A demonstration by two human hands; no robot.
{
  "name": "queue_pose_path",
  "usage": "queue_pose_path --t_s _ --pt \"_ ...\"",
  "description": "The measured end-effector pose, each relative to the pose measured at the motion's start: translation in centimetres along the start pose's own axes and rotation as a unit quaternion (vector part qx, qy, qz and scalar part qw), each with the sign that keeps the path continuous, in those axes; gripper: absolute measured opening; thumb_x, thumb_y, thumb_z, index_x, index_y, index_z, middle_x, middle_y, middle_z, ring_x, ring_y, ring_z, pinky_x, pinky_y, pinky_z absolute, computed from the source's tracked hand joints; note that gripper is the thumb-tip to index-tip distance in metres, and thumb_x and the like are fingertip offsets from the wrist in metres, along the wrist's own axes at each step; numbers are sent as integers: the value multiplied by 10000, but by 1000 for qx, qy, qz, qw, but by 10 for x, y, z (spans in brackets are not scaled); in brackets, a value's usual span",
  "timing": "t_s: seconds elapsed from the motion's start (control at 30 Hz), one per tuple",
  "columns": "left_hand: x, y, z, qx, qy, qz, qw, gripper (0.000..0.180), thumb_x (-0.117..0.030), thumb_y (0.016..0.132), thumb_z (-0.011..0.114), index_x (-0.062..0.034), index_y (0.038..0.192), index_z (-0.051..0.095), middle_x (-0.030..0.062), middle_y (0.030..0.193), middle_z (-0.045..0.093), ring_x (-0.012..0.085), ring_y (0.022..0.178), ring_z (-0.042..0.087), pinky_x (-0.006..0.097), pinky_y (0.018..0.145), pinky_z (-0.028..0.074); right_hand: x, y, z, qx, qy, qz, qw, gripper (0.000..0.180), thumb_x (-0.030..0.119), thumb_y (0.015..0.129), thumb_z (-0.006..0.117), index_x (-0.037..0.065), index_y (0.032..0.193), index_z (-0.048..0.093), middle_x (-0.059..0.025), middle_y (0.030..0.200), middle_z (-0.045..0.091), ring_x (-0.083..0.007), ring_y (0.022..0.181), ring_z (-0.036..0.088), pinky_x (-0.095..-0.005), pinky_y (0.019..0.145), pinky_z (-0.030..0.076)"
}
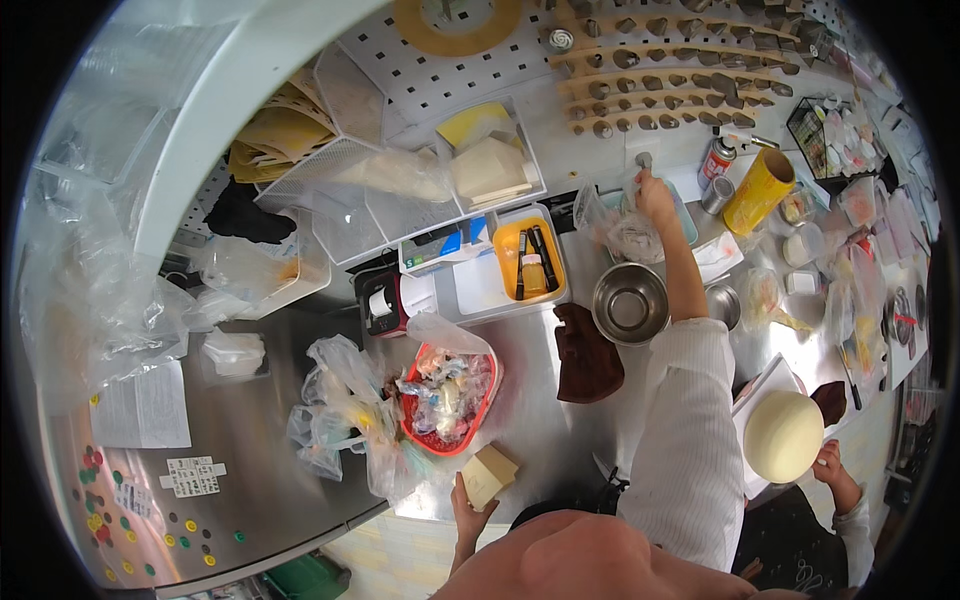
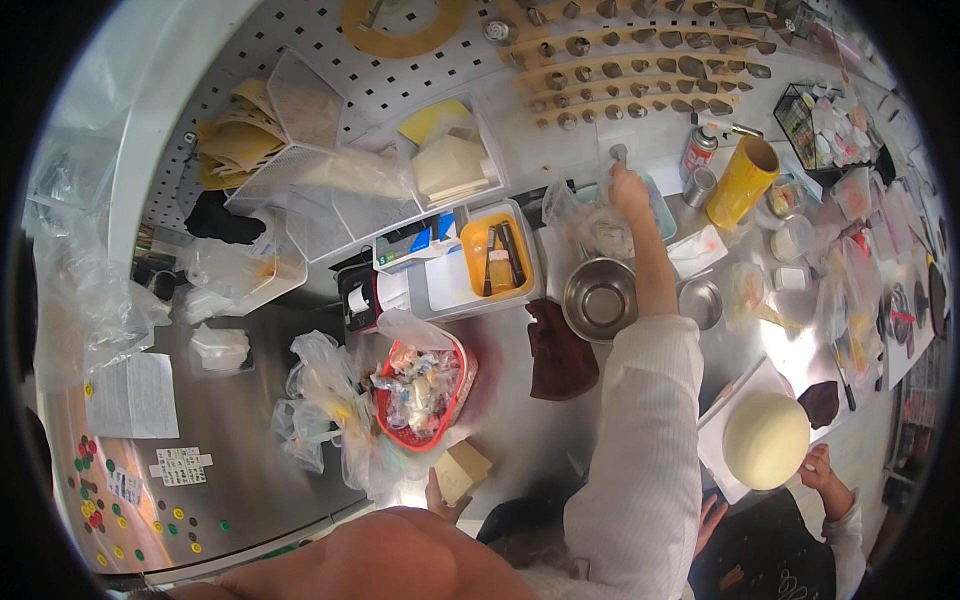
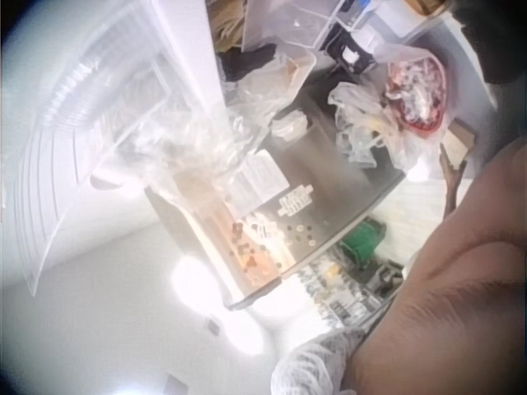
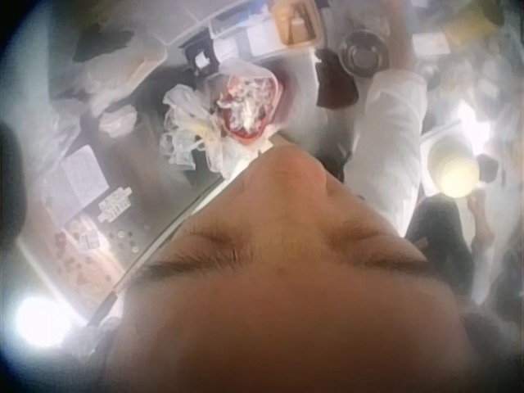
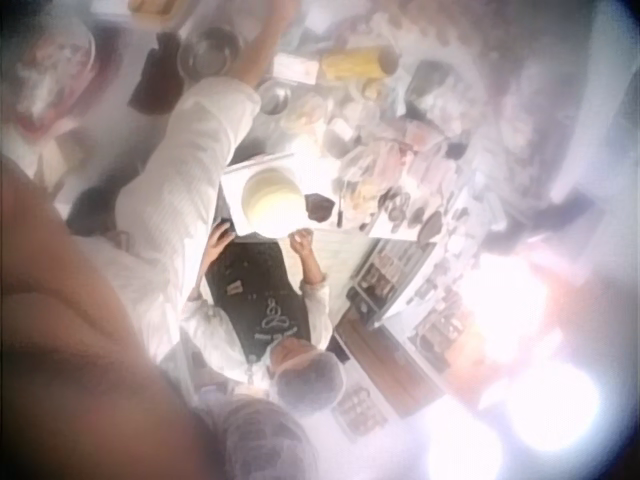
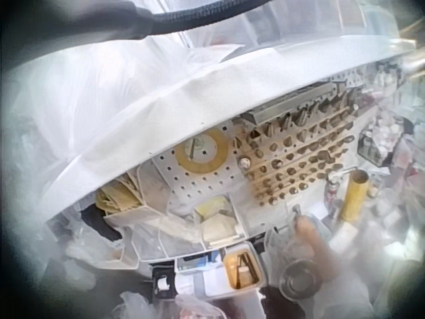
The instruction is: The person assembles a flat-folded paper box by folding its sides and tabs into a rectangular container. They then place a small container of blueberries into the assembled box. The task is performed by hand without tools.
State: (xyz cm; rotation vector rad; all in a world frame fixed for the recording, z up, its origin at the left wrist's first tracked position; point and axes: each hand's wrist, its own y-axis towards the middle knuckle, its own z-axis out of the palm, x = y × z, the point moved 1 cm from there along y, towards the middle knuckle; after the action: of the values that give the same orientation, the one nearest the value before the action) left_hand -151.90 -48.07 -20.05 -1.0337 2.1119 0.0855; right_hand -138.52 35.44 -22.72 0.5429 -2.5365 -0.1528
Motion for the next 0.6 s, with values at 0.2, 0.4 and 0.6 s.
queue_pose_path --t_s 0.2,0.4,0.6 --pt "7 6 -1 44 -36 -16 998 1252 -97 630 957 -13 1623 199 241 1386 475 426 1266 490 502 1021 476 0 -5 -6 -48 51 20 997 137 128 896 643 60 1001 699 -217 935 737 -449 896 703 -539 805 564" --pt "14 4 -2 43 -36 -1 998 1246 -102 631 953 -18 1625 207 236 1383 477 424 1268 489 507 1023 472 -14 -1 -8 -186 146 91 967 146 103 917 654 38 1020 733 -151 865 755 -329 788 752 -425 734 603" --pt "0 6 -1 20 -23 15 999 1241 -123 640 952 -26 1627 207 235 1380 480 433 1272 481 516 1036 457 -31 0 -4 -119 311 134 934 180 77 921 662 10 1063 749 -68 815 756 -129 713 748 -272 684 592"
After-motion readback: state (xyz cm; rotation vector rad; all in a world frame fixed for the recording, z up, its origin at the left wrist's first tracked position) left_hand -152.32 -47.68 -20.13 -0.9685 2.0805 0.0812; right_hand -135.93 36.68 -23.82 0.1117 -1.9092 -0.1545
